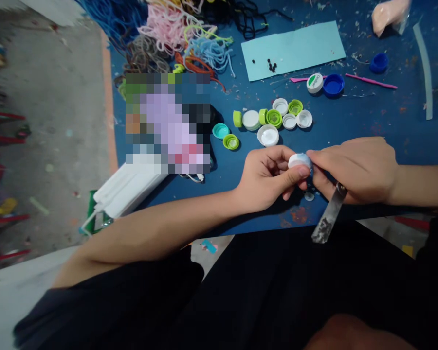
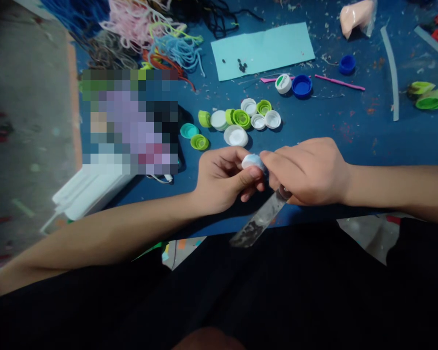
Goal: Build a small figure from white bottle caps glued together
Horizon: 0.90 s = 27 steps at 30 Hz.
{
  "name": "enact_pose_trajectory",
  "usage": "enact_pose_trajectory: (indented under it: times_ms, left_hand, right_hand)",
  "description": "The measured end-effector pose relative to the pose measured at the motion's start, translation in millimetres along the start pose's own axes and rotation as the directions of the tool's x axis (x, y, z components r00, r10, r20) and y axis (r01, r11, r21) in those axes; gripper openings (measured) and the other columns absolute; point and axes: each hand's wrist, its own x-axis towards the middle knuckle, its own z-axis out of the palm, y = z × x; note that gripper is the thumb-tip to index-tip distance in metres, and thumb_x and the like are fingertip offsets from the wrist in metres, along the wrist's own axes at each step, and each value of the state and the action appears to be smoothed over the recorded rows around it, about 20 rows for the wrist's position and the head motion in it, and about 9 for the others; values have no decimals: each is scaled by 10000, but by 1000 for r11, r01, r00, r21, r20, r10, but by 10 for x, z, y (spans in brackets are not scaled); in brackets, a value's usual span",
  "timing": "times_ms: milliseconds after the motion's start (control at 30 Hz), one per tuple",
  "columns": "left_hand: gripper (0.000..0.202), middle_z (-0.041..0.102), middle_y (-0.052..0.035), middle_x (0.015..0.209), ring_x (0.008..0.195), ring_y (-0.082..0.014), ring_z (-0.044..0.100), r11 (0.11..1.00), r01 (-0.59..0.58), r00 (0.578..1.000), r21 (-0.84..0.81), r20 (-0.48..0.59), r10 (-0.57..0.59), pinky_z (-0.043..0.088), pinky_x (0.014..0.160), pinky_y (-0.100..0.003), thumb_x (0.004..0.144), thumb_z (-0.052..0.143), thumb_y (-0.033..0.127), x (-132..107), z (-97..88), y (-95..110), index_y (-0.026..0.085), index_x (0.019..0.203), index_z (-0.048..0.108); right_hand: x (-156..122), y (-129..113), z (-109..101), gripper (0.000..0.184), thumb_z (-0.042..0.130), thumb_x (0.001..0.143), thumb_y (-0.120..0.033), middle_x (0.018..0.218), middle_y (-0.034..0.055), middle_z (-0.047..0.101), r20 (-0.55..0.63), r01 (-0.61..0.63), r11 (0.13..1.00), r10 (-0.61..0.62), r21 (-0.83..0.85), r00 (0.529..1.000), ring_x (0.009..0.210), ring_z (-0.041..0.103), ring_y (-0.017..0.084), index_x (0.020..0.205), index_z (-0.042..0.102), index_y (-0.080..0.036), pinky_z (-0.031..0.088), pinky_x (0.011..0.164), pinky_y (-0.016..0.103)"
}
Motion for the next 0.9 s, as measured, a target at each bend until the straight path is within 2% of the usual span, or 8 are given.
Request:
enact_pose_trajectory:
  times_ms: [100,300,433,567,667,767,833,900]
  left_hand:
    - [568,780,-9,644,362,-53,546,1000,10,1000,20,-24,-10,429,373,-160,870,1016,612,-1,15,0,168,826,664]
    - [592,772,-11,651,397,-76,588,996,87,996,30,-14,-87,443,371,-169,813,1048,627,0,19,5,174,799,666]
    - [607,725,5,621,425,-90,600,993,108,992,56,64,-111,478,389,-186,797,1052,645,28,-20,25,175,780,669]
    - [644,687,2,602,439,-90,586,989,125,984,82,115,-134,487,401,-197,826,1003,721,50,-36,75,174,773,667]
    - [641,683,-1,604,446,-97,593,989,122,983,86,125,-132,491,410,-206,850,979,731,41,-49,102,176,782,664]
    - [610,677,7,604,448,-96,596,990,117,982,78,142,-127,481,416,-200,872,984,684,15,-94,90,179,800,649]
    - [565,686,10,626,460,-90,600,995,94,982,35,161,-99,486,440,-194,900,986,623,6,-134,58,180,835,641]
    - [522,698,11,661,484,-85,606,998,48,985,-34,168,-42,503,479,-192,943,961,581,14,-168,13,184,877,628]
  right_hand:
    - [14,1,-13,258,639,1117,-386,841,71,820,2,-24,999,24,-30,1000,723,661,194,1036,835,-239,370,649,374]
    - [73,4,-32,539,668,1094,-615,625,48,609,38,-16,995,19,-100,999,599,406,158,715,674,-231,244,628,385]
    - [77,21,-31,550,620,1112,-612,590,21,497,38,41,994,-37,-97,999,597,342,156,711,630,-236,217,626,394]
    - [53,40,-50,532,615,1109,-619,612,12,489,70,58,996,-53,-67,996,607,352,154,733,624,-242,229,633,392]
    - [28,82,-79,484,625,1102,-528,624,18,529,35,138,983,-135,-121,990,607,361,149,716,618,-237,266,631,378]
    - [-7,172,-95,337,618,1076,-341,665,38,610,-165,161,970,-191,-181,968,644,436,161,757,656,-238,338,668,392]
    - [-20,236,-91,224,639,1048,-286,719,55,684,-267,99,983,-138,-154,954,686,508,173,839,701,-233,362,687,394]
    - [-13,275,-79,102,690,1004,-242,754,46,722,-252,54,997,-64,-47,966,690,554,166,907,720,-228,370,670,374]
